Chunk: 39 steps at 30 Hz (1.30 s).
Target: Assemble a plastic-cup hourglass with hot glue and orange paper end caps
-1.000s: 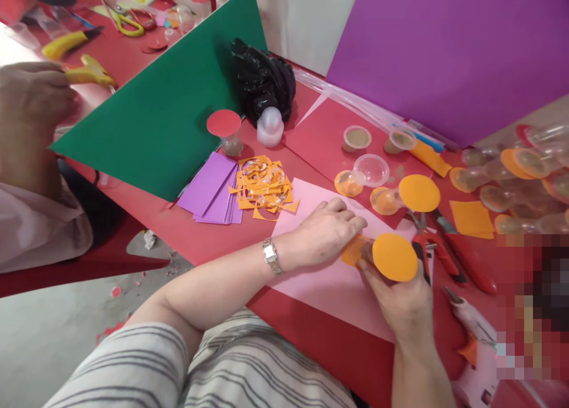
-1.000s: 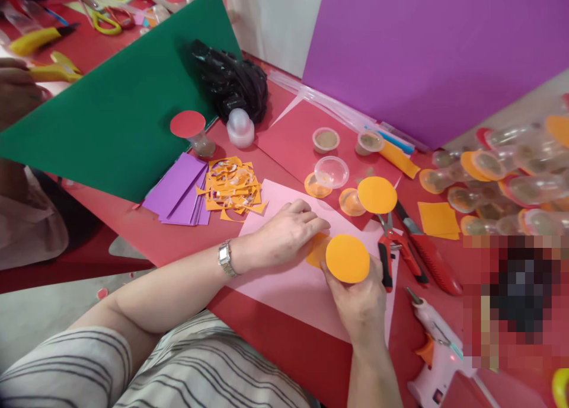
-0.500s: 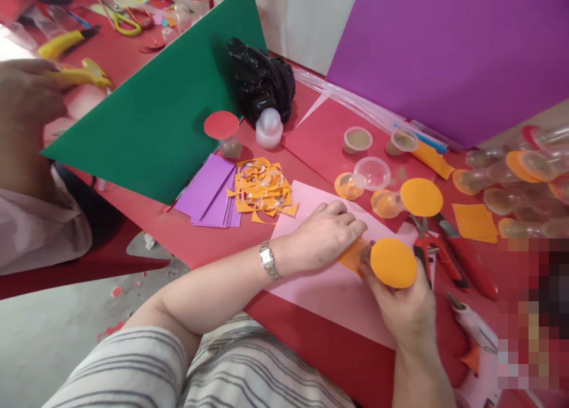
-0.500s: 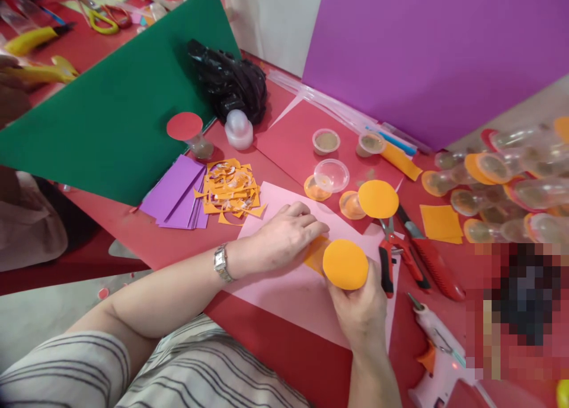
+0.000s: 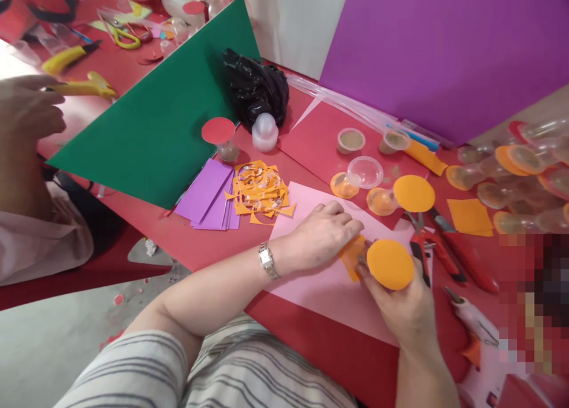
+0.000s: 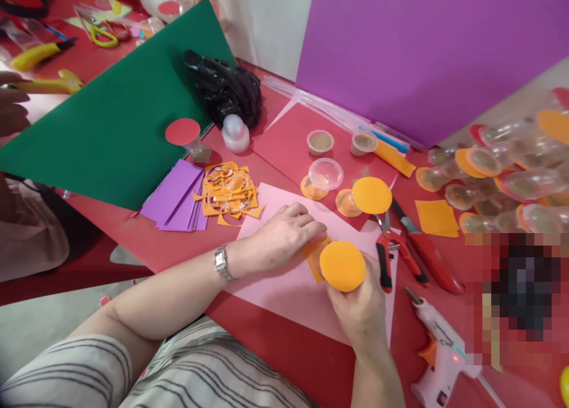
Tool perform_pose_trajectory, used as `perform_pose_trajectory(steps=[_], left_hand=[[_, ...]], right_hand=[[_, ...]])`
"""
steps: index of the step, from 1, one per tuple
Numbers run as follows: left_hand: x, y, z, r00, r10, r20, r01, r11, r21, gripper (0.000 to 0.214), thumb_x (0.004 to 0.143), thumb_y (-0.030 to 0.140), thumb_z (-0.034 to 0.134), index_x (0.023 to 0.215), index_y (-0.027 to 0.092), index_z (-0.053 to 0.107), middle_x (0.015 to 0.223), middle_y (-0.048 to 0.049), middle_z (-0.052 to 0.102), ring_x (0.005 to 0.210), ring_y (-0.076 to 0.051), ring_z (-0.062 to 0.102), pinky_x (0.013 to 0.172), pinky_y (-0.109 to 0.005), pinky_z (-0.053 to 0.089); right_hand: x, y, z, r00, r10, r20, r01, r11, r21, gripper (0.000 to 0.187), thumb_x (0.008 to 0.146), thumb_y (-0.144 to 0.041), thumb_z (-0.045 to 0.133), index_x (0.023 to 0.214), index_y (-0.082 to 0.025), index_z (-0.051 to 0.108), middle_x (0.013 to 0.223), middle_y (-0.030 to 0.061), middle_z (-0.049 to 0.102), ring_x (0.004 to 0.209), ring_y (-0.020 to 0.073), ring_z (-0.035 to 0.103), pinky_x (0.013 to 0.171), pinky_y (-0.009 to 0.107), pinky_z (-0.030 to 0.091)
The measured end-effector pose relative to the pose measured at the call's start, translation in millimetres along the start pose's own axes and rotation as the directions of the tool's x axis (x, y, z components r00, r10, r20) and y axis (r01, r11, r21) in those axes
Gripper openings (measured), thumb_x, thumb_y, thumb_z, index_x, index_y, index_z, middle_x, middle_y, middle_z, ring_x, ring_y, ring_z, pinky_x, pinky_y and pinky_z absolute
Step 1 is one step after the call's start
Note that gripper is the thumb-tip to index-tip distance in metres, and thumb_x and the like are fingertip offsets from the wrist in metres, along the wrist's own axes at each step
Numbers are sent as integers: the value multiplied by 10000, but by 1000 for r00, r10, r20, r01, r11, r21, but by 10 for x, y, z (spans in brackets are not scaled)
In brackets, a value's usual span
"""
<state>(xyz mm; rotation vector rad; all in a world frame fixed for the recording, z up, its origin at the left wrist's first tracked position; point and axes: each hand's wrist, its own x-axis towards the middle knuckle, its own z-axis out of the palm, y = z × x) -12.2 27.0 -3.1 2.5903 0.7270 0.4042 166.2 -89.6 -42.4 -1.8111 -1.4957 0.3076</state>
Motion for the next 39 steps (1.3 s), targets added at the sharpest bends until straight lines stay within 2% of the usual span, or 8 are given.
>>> perform_pose_trajectory(steps=[4, 10, 20, 23, 25, 30, 34, 39], left_hand=[[1, -10, 1, 1000, 4, 1, -4, 1000, 10, 184, 953, 86, 422, 999, 121, 597, 917, -99, 668, 839, -205, 518, 887, -347, 424], [5, -16, -19, 1000, -12, 27, 12, 1000, 17, 200, 960, 79, 416, 1009, 130, 603, 920, -88, 669, 857, -208, 518, 881, -332, 415], [9, -15, -31, 998, -34, 52, 35, 999, -24, 235, 944, 74, 418, 1051, 113, 623, 956, -104, 677, 912, -231, 527, 903, -358, 432], [-4, -22, -37, 999, -25, 23, 28, 991, -130, 267, 879, 79, 504, 1119, 119, 615, 1058, -110, 673, 996, -237, 549, 954, -374, 448], [-11, -18, -50, 1000, 1, -10, -3, 975, -223, 341, 828, 89, 565, 1165, 116, 603, 1178, -131, 634, 1088, -241, 552, 992, -378, 458], [-19, 48, -87, 999, -16, -31, 0, 888, -460, 423, 812, 219, 687, 1212, 130, 579, 1311, -164, 534, 1165, -227, 573, 981, -351, 516], [-11, 115, -64, 999, -42, 21, 46, 838, -544, 508, 759, 336, 794, 1188, 165, 581, 1282, -147, 564, 1228, -250, 549, 1033, -393, 497], [15, 97, -5, 994, -82, 70, 107, 782, -614, 335, 804, 253, 736, 1096, 155, 603, 1144, -106, 664, 1074, -215, 635, 954, -363, 531]], right_hand=[[-7, 42, -3, 998, -23, -61, 16, 993, -115, 495, 718, -500, 759, 1037, -155, 601, 924, 158, 724, 804, 302, 733, 635, 402, 610], [-30, 38, 35, 993, 98, -64, -99, 995, -23, 509, 708, -509, 762, 1052, -172, 597, 912, 137, 723, 774, 290, 722, 636, 399, 593], [26, -26, 73, 994, -2, -106, -9, 994, -111, 484, 710, -592, 745, 917, -179, 602, 765, 114, 697, 669, 271, 693, 554, 366, 560], [34, -60, 88, 977, 35, -212, -60, 991, -116, 551, 685, -640, 748, 926, -161, 619, 789, 134, 706, 688, 284, 695, 585, 394, 564], [44, -93, 82, 962, 94, -257, -107, 994, -36, 566, 675, -653, 752, 926, -161, 629, 825, 137, 719, 730, 288, 704, 628, 415, 576], [43, -150, 70, 950, 238, -203, -176, 943, 283, 503, 690, -576, 784, 937, -171, 617, 849, 107, 742, 746, 261, 724, 744, 468, 602], [12, -135, 98, 950, 238, -200, -176, 942, 284, 490, 689, -567, 788, 926, -169, 628, 842, 119, 746, 758, 278, 731, 760, 493, 606], [17, -156, 78, 966, 229, -120, -175, 922, 346, 492, 733, -575, 744, 984, -164, 641, 928, 150, 755, 864, 309, 741, 811, 510, 602]])
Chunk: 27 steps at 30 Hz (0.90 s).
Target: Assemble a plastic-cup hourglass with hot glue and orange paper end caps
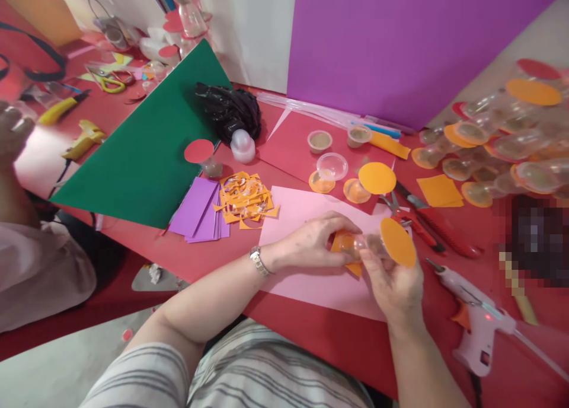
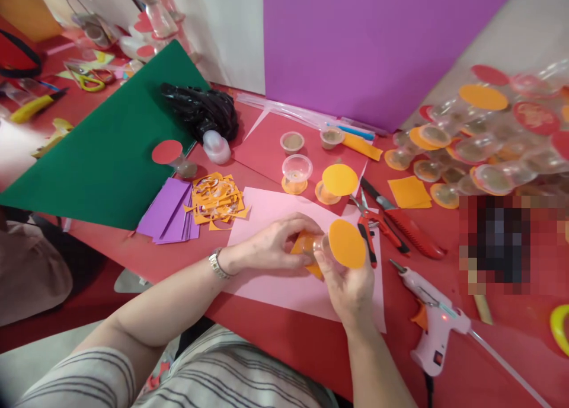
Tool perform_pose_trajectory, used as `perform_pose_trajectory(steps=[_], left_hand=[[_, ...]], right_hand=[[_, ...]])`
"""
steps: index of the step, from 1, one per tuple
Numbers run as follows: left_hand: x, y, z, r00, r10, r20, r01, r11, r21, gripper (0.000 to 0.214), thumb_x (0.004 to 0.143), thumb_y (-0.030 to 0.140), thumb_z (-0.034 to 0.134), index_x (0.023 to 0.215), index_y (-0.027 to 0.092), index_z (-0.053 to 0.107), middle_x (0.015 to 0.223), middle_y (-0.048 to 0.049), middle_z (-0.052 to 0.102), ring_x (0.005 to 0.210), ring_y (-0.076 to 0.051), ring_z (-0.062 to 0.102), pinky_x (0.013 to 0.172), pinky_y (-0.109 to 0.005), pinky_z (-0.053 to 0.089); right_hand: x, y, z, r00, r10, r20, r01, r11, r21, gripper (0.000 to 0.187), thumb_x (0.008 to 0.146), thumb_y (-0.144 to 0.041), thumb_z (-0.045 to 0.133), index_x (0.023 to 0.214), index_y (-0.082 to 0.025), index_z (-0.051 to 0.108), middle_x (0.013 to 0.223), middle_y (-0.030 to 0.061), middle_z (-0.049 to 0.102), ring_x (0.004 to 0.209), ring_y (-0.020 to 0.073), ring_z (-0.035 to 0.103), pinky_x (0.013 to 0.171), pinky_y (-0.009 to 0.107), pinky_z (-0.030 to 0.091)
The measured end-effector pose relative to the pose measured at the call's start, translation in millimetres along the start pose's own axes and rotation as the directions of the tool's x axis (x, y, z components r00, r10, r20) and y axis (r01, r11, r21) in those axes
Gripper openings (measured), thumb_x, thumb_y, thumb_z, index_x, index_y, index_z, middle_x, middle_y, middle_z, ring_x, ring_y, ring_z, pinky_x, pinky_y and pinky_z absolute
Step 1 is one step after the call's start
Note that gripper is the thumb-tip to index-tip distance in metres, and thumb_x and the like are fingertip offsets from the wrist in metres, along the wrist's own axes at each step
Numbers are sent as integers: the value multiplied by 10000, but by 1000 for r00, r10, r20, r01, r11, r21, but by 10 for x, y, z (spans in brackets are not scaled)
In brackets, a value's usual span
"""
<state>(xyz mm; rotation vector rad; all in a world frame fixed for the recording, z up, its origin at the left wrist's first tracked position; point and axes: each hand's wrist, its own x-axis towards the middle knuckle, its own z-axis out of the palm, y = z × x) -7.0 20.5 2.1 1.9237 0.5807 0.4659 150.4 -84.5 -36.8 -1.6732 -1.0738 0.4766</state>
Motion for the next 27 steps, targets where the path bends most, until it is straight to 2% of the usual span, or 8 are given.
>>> perform_pose_trajectory(steps=[3, 5, 8, 11, 14, 17, 23, 27], left_hand=[[9, -40, -24, 1000, -16, 9, 17, 1000, -26, 321, 813, 244, 712, 1096, 134, 608, 1133, -118, 674, 1042, -206, 656, 927, -337, 547], [9, -65, -33, 1000, -2, 27, 2, 1000, 7, 338, 795, 203, 704, 1111, 134, 607, 1164, -127, 667, 1075, -217, 650, 950, -351, 544], [8, -107, -21, 999, 41, -14, -40, 995, 88, 411, 752, 122, 682, 1152, 145, 590, 1230, -139, 632, 1171, -240, 605, 1007, -391, 522], [14, -146, -16, 992, 71, -108, -51, 983, 179, 381, 799, 103, 607, 1175, 156, 576, 1239, -139, 620, 1223, -247, 562, 1051, -433, 490], [21, -168, -35, 985, 72, -154, -36, 973, 230, 335, 842, 82, 528, 1163, 169, 576, 1235, -124, 634, 1223, -239, 554, 1064, -452, 470], [23, -173, -41, 988, 63, -139, -26, 967, 255, 349, 822, 49, 507, 1143, 164, 584, 1209, -109, 661, 1172, -230, 577, 1039, -437, 478], [26, -145, -2, 992, 79, -99, -48, 957, 285, 323, 814, 35, 503, 1090, 155, 619, 1124, -88, 704, 1076, -219, 605, 997, -402, 478], [32, -132, -4, 992, 83, -93, -51, 950, 308, 299, 836, 50, 489, 1077, 161, 627, 1092, -83, 709, 1036, -216, 610, 984, -396, 471]], right_hand=[[23, -79, -8, 996, 27, 79, -31, 998, 54, 478, 753, -548, 736, 1037, -176, 636, 971, 138, 754, 895, 293, 741, 832, 486, 604], [43, -124, -5, 995, 37, 92, -39, 999, 24, 477, 736, -559, 744, 1004, -181, 631, 945, 129, 752, 848, 281, 741, 779, 457, 614], [81, -140, 4, 1000, -5, 22, 8, 993, -115, 518, 706, -634, 726, 941, -186, 615, 886, 120, 739, 776, 267, 725, 670, 409, 605], [114, -100, 9, 996, -59, -67, 37, 955, -294, 588, 671, -721, 692, 913, -196, 586, 809, 109, 716, 702, 264, 701, 565, 372, 564], [124, -41, 6, 997, -81, -3, 75, 926, -370, 586, 664, -745, 675, 890, -217, 554, 760, 93, 694, 650, 258, 683, 512, 352, 534], [118, 8, 1, 990, -129, 50, 139, 914, -381, 554, 689, -731, 662, 878, -224, 542, 762, 92, 678, 654, 255, 671, 538, 360, 540], [124, 67, -10, 983, -176, 57, 183, 889, -420, 521, 704, -693, 670, 875, -220, 536, 770, 86, 662, 693, 272, 671, 560, 377, 545], [123, 46, 0, 952, -297, 77, 299, 847, -440, 570, 733, -676, 684, 994, -181, 576, 845, 112, 682, 804, 297, 693, 688, 417, 581]])
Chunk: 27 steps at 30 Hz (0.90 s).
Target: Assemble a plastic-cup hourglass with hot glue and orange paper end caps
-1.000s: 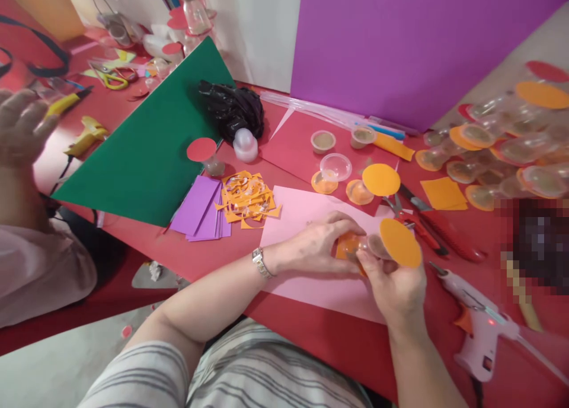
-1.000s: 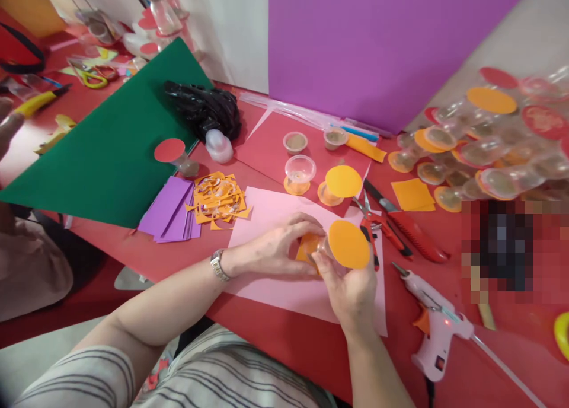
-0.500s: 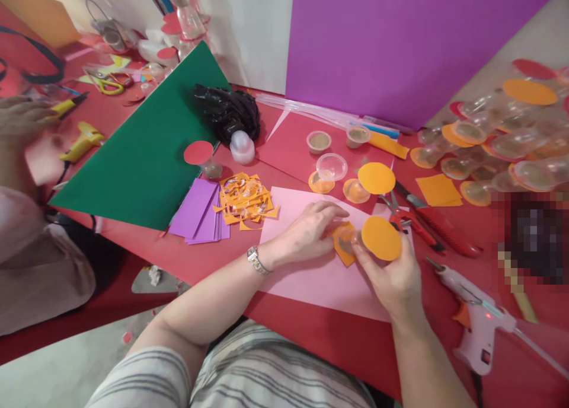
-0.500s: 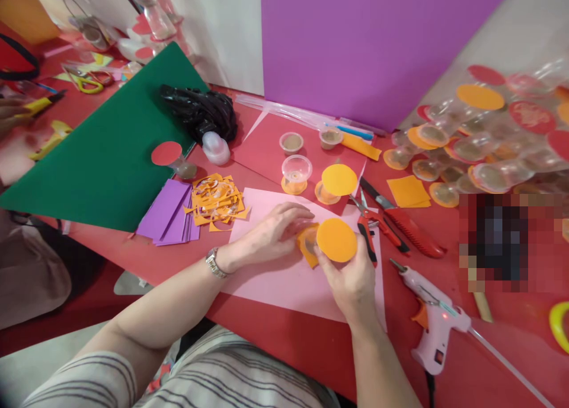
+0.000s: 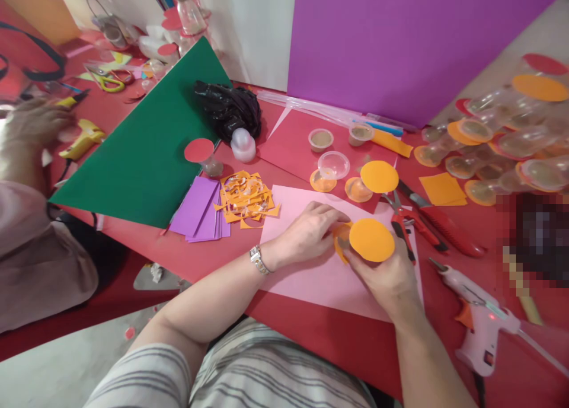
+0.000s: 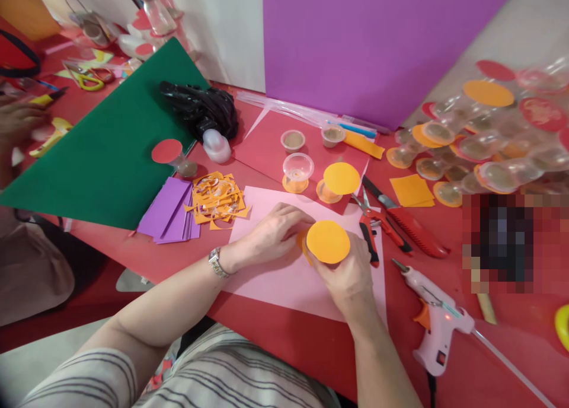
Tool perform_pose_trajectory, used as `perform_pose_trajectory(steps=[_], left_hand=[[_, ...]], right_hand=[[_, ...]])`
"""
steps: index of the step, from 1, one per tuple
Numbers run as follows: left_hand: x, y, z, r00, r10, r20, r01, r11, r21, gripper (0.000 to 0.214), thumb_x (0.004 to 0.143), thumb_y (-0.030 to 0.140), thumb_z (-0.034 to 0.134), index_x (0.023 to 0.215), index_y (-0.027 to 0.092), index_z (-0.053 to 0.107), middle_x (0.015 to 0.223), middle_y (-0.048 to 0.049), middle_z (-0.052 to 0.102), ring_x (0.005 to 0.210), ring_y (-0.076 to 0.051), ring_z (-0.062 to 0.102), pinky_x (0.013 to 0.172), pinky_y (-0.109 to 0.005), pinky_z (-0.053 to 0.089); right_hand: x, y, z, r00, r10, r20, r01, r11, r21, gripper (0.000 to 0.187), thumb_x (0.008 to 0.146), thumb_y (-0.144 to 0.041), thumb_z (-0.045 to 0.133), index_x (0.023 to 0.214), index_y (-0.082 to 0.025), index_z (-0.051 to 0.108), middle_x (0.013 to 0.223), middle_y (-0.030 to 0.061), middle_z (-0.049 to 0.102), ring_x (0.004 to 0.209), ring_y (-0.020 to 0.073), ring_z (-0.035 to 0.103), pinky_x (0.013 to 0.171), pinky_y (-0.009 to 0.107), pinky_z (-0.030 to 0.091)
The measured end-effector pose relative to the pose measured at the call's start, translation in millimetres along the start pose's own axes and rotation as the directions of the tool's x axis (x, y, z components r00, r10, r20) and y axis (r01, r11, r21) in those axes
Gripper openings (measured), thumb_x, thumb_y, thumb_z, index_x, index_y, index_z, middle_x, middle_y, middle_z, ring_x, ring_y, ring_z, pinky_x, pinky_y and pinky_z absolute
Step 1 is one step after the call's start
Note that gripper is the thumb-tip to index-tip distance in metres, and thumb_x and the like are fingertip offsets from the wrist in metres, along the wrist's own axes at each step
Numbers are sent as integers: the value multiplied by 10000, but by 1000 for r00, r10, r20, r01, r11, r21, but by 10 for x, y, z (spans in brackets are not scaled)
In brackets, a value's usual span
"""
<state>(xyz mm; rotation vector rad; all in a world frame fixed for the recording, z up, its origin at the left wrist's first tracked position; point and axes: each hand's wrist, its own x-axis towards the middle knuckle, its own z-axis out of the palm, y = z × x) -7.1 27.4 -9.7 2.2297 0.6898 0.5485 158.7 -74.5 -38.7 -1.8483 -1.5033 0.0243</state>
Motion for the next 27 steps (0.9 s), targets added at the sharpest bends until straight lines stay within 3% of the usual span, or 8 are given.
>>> perform_pose_trajectory(steps=[4, 10, 16, 21, 27], left_hand=[[-4, 0, 5, 1000, 8, -1, -8, 1000, 17, 304, 822, 46, 491, 1073, 154, 626, 1076, -83, 706, 1027, -219, 600, 973, -382, 472], [-6, 2, 19, 1000, 21, -6, -21, 999, 44, 302, 819, 41, 476, 1054, 145, 634, 1056, -88, 704, 1009, -225, 594, 967, -380, 466], [-4, -5, 9, 999, 51, -6, -51, 998, 30, 303, 823, 46, 476, 1069, 121, 638, 1074, -97, 708, 1010, -224, 601, 991, -385, 448], [-3, -2, 12, 999, 39, -3, -39, 997, 63, 298, 839, 52, 454, 1055, 126, 646, 1050, -97, 711, 989, -227, 599, 957, -382, 463], [-2, 1, 13, 999, 35, 13, -35, 996, 78, 302, 833, 50, 459, 1060, 135, 639, 1057, -90, 710, 990, -228, 602, 972, -390, 455]], right_hand=[[-12, -10, -22, 999, -43, -19, 43, 999, -4, 605, 783, -673, 648, 1082, -150, 596, 922, 145, 698, 857, 294, 707, 692, 391, 584], [-38, 71, -43, 994, 35, 105, -34, 999, -15, 533, 760, -615, 673, 1036, -164, 605, 853, 127, 703, 756, 286, 700, 587, 371, 555], [-55, 39, 36, 998, 26, -65, -28, 999, -26, 540, 790, -663, 629, 1002, -168, 597, 849, 128, 683, 777, 281, 697, 625, 373, 565], [-49, 59, 57, 999, 23, -42, -24, 999, -32, 603, 733, -720, 654, 980, -175, 579, 783, 94, 646, 724, 269, 671, 614, 382, 567], [-72, 111, 26, 999, 48, 20, -48, 999, 8, 638, 743, -666, 669, 1109, -153, 572, 927, 155, 670, 841, 301, 684, 695, 415, 582]])
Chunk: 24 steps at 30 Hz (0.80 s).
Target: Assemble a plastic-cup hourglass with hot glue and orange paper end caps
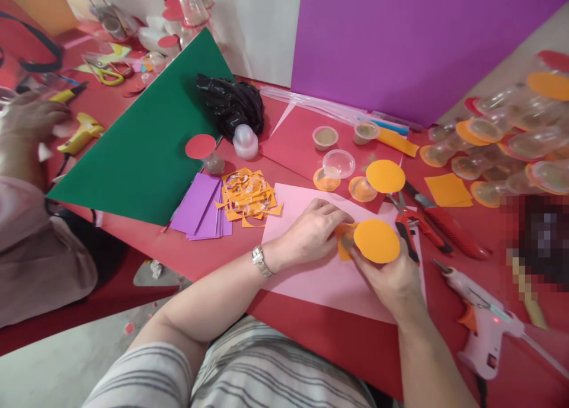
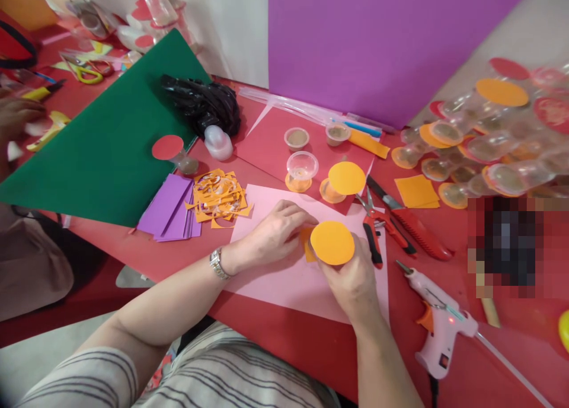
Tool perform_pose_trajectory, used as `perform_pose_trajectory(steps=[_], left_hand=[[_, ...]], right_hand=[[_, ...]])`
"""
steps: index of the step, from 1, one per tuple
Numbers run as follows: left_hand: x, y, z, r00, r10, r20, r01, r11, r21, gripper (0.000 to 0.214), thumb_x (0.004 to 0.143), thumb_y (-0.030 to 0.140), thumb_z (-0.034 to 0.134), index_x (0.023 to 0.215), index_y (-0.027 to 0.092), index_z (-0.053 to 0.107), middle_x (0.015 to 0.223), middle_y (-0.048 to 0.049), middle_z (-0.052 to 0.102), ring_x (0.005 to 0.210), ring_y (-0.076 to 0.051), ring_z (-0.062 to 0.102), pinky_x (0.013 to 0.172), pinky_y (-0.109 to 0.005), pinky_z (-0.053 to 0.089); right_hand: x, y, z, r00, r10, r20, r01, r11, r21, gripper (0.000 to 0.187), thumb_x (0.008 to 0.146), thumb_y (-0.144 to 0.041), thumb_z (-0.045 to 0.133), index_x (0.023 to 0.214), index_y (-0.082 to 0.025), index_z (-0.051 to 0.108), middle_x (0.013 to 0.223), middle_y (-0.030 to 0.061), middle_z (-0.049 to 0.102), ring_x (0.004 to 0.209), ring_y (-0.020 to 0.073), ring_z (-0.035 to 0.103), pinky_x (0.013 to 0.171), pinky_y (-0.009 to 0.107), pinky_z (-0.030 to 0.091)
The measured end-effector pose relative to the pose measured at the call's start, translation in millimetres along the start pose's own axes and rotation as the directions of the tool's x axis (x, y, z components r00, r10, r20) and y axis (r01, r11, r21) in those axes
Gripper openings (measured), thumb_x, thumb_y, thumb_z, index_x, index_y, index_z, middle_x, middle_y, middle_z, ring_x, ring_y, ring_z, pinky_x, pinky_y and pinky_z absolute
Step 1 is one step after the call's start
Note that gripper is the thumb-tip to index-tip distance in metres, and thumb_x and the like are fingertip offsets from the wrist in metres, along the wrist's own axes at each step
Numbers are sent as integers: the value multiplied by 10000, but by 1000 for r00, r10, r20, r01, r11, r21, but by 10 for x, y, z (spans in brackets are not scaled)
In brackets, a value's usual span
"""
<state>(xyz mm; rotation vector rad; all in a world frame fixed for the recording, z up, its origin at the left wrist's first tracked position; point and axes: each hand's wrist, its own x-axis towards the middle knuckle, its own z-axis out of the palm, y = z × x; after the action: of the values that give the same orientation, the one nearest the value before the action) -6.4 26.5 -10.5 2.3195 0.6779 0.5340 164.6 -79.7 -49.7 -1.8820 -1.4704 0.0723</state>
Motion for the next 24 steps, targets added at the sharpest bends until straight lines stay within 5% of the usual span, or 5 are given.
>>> perform_pose_trajectory(steps=[7, 13, 17, 24], left_hand=[[-10, -10, -7, 1000, -2, 7, 3, 998, -62, 259, 840, 82, 524, 1068, 132, 636, 1066, -101, 697, 1031, -239, 600, 997, -411, 464], [-43, 98, -66, 999, -43, -18, 34, 938, -344, 547, 768, 363, 798, 1220, 155, 569, 1268, -155, 591, 1181, -261, 582, 1016, -384, 492], [-41, 141, 0, 998, -63, 21, 65, 895, -441, 567, 719, 375, 842, 1179, 154, 594, 1216, -147, 612, 1163, -275, 590, 1020, -410, 482], [-30, 98, -80, 975, -221, 17, 158, 641, -751, 460, 788, 366, 755, 1160, 139, 608, 1211, -137, 650, 1117, -277, 622, 979, -400, 501]], right_hand=[[18, -31, 18, 994, 104, -16, -102, 993, 64, 595, 706, -681, 696, 981, -157, 630, 824, 147, 703, 786, 313, 702, 687, 442, 587], [87, -143, -42, 974, 222, 40, -214, 853, 476, 419, 768, -590, 708, 900, -195, 663, 858, 102, 743, 777, 248, 721, 739, 405, 599], [36, -180, -43, 970, 239, 40, -235, 882, 408, 474, 724, -617, 739, 924, -193, 665, 856, 103, 730, 778, 249, 701, 715, 399, 589], [50, -285, -99, 970, 235, -56, -151, 773, 616, 377, 804, -431, 737, 1094, -234, 597, 1021, 65, 674, 790, 155, 642, 729, 309, 567]])
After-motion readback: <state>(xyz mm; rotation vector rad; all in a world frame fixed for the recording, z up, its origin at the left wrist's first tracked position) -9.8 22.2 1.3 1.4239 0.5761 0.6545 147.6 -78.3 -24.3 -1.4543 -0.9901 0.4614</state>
